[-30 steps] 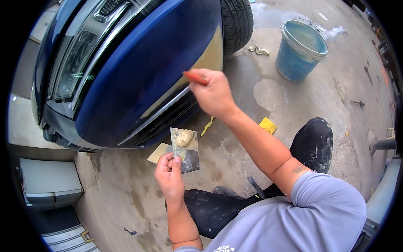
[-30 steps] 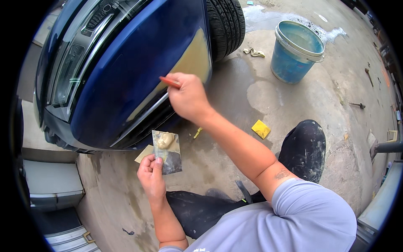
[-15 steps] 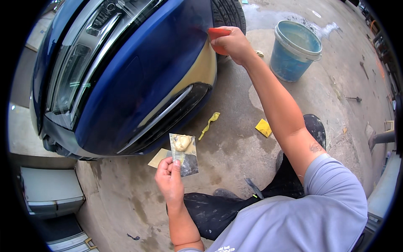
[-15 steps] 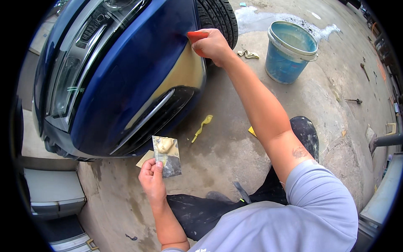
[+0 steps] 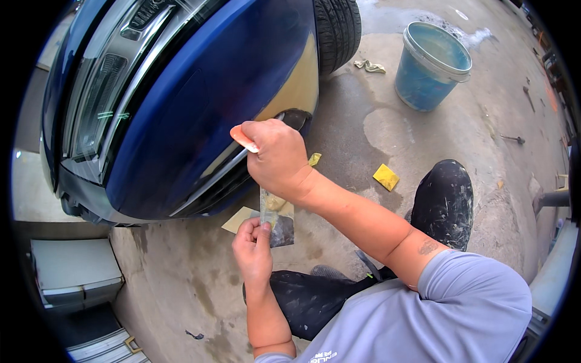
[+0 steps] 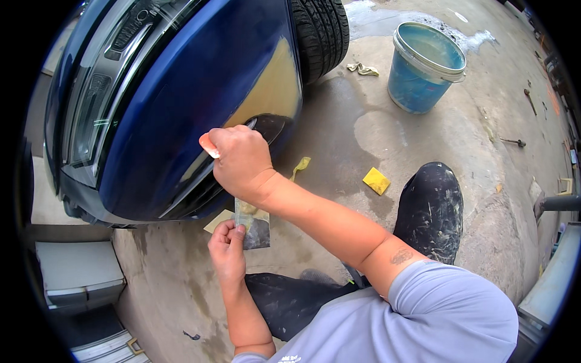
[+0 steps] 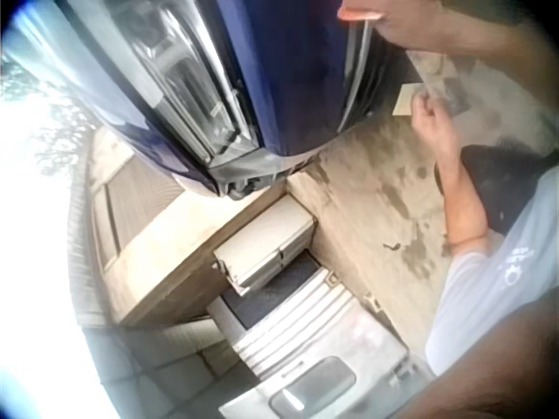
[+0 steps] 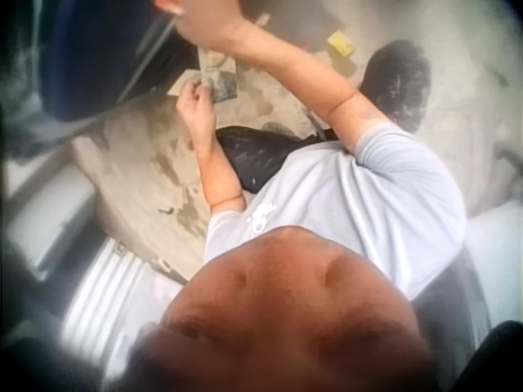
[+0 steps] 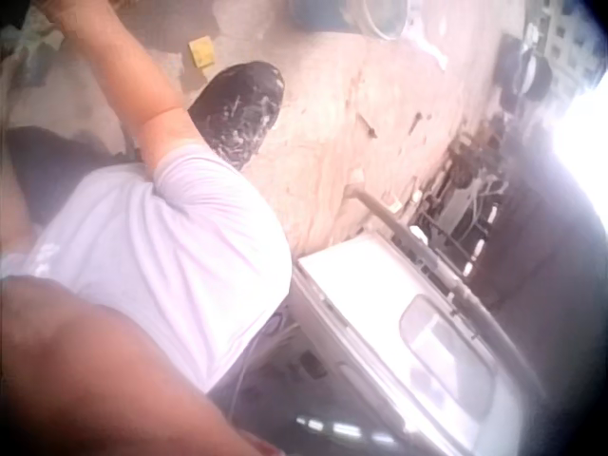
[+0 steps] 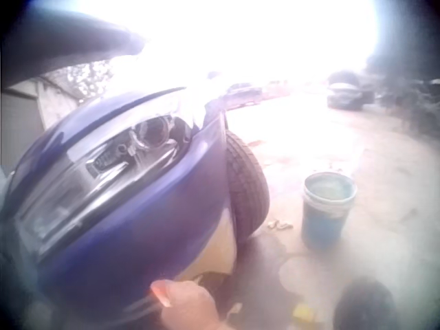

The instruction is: The person mixes a beige body filler on a metal sheet and applies it to a damaged area on the front bumper of a blue car using a small orange spreader. They repeatedly scrape more filler onto the spreader and smooth it over the bumper surface.

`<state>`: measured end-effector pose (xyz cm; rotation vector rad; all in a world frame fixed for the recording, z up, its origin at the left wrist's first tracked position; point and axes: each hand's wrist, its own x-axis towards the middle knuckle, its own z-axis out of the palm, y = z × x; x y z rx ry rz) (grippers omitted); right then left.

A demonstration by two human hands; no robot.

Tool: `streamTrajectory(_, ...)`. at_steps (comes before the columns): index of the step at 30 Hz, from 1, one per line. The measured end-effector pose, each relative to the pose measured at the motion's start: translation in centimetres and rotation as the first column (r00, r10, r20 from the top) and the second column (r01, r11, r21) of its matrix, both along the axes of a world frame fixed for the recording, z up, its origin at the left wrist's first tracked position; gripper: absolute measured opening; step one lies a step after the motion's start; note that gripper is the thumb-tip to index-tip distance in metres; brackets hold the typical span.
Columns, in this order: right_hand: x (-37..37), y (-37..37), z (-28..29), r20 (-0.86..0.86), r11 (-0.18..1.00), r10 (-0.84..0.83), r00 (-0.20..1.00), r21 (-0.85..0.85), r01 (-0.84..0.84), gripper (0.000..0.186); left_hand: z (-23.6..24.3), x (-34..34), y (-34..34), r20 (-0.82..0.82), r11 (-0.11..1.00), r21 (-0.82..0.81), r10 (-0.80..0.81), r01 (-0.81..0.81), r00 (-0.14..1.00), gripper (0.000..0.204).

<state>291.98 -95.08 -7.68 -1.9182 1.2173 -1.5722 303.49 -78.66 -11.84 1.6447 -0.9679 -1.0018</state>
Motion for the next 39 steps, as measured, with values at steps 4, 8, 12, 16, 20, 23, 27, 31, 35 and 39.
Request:
streamTrajectory(4, 2.8, 1.6, -0.7, 0.021, 0.998, 0.025, 0.999, -0.05, -0.024, 0.016, 0.0, -0.2, -0.4, 0.041, 1.0, 0.031, 0.004, -0.005, 0.999, 0.013)
streamTrajectory(8, -0.3, 0.2, -0.4, 0.24, 0.957, 0.225, 0.944, 0.125, -0.26, 0.009, -0.1, 0.1, -0.3, 0.068, 0.999, 0.051, 0.014, -0.017, 0.998, 0.013)
streamTrajectory(12, -8.2, -7.0, -0.6, 0.594, 0.931, 0.117, 0.796, 0.214, -0.296, 0.022, -0.6, 0.3, -0.3, 0.129, 1.0, 0.017, 0.015, -0.017, 0.992, 0.01)
streamTrajectory(16, -13.4, -16.8, -2.9, 0.642, 0.924, 0.035, 0.766, 0.272, -0.27, 0.03, -1.1, -0.1, -1.1, 0.083, 1.0, 0.014, -0.003, 0.002, 0.997, 0.01)
streamTrajectory(20, -14.3, -19.7, -2.9, 0.544, 0.915, 0.082, 0.835, 0.29, -0.279, 0.028, -1.3, 0.1, -1.3, 0.097, 0.998, 0.059, -0.034, 0.029, 0.995, 0.013)
streamTrajectory(23, -13.9, -18.8, -2.5, 0.537, 0.878, 0.115, 0.836, 0.339, -0.339, 0.027, -1.5, 0.6, -1.0, 0.119, 0.996, 0.08, -0.047, 0.037, 0.992, 0.015)
streamTrajectory(27, -11.6, -13.5, -2.2, 0.48, 0.902, 0.185, 0.857, 0.263, -0.342, 0.023, -1.7, 0.5, -0.6, 0.105, 1.0, 0.03, -0.004, 0.001, 0.994, 0.01)
streamTrajectory(31, -7.7, -7.9, -2.9, 0.332, 0.978, 0.169, 0.928, 0.057, -0.198, 0.017, -1.4, 0.4, -0.7, 0.139, 0.998, 0.062, -0.038, 0.029, 0.99, 0.012)
streamTrajectory(35, -4.7, -4.8, -3.7, 0.202, 0.993, 0.028, 0.979, -0.114, -0.004, 0.014, -1.0, 0.1, -1.0, 0.101, 0.995, 0.088, -0.057, 0.048, 0.993, 0.014)
streamTrajectory(39, -3.1, -3.1, -4.8, 0.127, 0.986, 0.003, 0.992, -0.168, 0.019, 0.012, -0.7, -0.3, -1.2, 0.123, 0.993, 0.107, -0.057, 0.044, 0.991, 0.015)
